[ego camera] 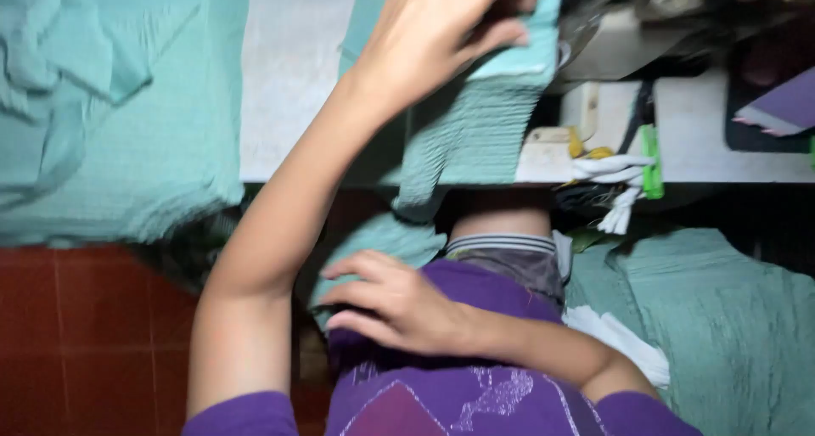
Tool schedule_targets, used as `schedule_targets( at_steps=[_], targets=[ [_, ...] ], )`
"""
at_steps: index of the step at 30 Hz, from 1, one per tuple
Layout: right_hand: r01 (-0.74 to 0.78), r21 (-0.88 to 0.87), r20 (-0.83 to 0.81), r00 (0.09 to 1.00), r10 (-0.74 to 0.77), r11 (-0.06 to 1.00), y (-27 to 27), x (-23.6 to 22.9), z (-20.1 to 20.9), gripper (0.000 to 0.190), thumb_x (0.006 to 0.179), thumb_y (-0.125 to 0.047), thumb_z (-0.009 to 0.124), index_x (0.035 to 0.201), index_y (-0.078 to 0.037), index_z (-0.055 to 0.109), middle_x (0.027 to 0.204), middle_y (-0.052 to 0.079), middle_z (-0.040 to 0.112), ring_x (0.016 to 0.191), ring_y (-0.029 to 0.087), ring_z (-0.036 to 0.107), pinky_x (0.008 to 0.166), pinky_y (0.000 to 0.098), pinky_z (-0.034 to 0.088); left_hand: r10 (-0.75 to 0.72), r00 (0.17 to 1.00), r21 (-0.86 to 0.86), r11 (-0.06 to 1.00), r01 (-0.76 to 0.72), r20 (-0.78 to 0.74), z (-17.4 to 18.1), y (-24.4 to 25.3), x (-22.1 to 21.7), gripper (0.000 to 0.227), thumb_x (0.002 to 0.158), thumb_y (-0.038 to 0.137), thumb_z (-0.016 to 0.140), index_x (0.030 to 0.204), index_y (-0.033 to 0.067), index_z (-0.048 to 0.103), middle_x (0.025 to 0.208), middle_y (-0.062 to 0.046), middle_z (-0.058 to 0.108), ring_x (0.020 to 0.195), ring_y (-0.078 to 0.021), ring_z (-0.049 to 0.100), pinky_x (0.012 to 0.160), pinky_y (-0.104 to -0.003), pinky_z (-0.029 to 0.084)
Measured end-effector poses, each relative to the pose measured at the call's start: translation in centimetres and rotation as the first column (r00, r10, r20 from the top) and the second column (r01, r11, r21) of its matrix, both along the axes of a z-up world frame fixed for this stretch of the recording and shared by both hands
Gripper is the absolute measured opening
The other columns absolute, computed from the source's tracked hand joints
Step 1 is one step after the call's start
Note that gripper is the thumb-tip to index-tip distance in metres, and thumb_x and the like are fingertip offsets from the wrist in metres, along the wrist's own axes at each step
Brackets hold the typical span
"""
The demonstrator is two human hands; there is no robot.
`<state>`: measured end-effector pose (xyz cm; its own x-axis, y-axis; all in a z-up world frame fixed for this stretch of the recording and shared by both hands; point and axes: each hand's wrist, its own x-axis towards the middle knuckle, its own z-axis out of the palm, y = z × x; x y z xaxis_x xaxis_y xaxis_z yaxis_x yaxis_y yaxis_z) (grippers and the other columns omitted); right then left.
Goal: Using an industrial overlock sewing machine to finish the edges of multiple light green textured fabric pieces.
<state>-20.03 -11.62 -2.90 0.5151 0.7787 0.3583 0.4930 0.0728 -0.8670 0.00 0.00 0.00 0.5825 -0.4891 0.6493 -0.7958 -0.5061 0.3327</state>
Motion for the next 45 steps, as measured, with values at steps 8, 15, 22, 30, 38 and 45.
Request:
schedule_targets(
  at_steps=[8,15,22,30,38,45],
  targets=[
    [0.845,-0.003,-0.058,0.534,-0.843,0.535,-9.3,9.9,-3.4,0.028,0.094,-0.004,0.061,0.119,0.002,0.051,0.104,0.014,0.056,0.093,0.019,0.059,0.085,0.0267,0.051,-0.113,0.966,-0.125,0.988,0.086,-0.231,3.4,-0.7,-1.7,0.017,0.094,0.017,0.071,0.099,0.0091,0.056,0.089,-0.002,0.058,0.082,-0.0194,0.057,0.077,-0.033,0.038],
    [0.628,0.006,-0.597,0.627,-0.501,0.779,-7.8,11.5,-4.6,0.043,0.086,-0.002,0.067,0.124,0.001,0.048,0.123,0.016,0.062,0.113,0.019,0.059,0.104,0.0314,0.047,0.067,0.964,0.009,0.998,-0.067,-0.256,3.1,-1.2,-1.5,0.023,0.091,0.012,0.072,0.106,0.0107,0.055,0.099,-0.003,0.06,0.081,-0.0232,0.064,0.055,-0.038,0.048],
    [0.521,-0.077,-0.678,0.598,-0.428,0.85,-8.0,8.9,-5.3,0.027,0.084,-0.006,0.069,0.111,-0.003,0.064,0.11,0.012,0.072,0.101,0.02,0.07,0.092,0.0338,0.058,-0.015,0.97,-0.075,0.997,-0.004,-0.244,3.5,-0.8,-2.8,0.031,0.092,0.022,0.069,0.106,-0.0012,0.053,0.107,-0.015,0.053,0.1,-0.0306,0.056,0.088,-0.039,0.046],
    [0.491,-0.149,-0.661,0.596,-0.456,0.858,-7.7,8.8,-3.8,0.031,0.086,-0.008,0.067,0.116,-0.001,0.064,0.115,0.01,0.07,0.108,0.018,0.066,0.099,0.0313,0.052,0.151,0.962,-0.043,0.985,-0.165,-0.226,3.1,-0.7,-4.0,0.018,0.096,-0.007,0.052,0.113,-0.0038,0.058,0.1,-0.014,0.058,0.093,-0.0316,0.054,0.083,-0.038,0.047],
    [0.494,-0.23,-0.507,0.674,-0.537,0.838,-7.9,8.3,-3.0,0.027,0.086,-0.014,0.068,0.11,-0.003,0.068,0.112,0.007,0.072,0.105,0.017,0.068,0.096,0.029,0.053,0.181,0.952,-0.022,0.981,-0.192,-0.247,2.8,-0.9,-3.5,0.008,0.095,0.006,0.061,0.103,0.0054,0.059,0.09,-0.007,0.063,0.084,-0.0274,0.054,0.076,-0.037,0.043],
    [0.503,-0.219,-0.497,0.68,-0.54,0.836,-7.9,8.2,-3.0,0.025,0.086,-0.012,0.068,0.109,-0.002,0.068,0.111,0.007,0.073,0.104,0.015,0.068,0.096,0.0285,0.053,0.099,0.983,0.037,0.995,-0.094,-0.157,2.9,-0.4,-3.1,0.006,0.097,-0.003,0.052,0.094,0.0019,0.05,0.082,-0.01,0.051,0.075,-0.028,0.045,0.063,-0.038,0.04]
  ],
)
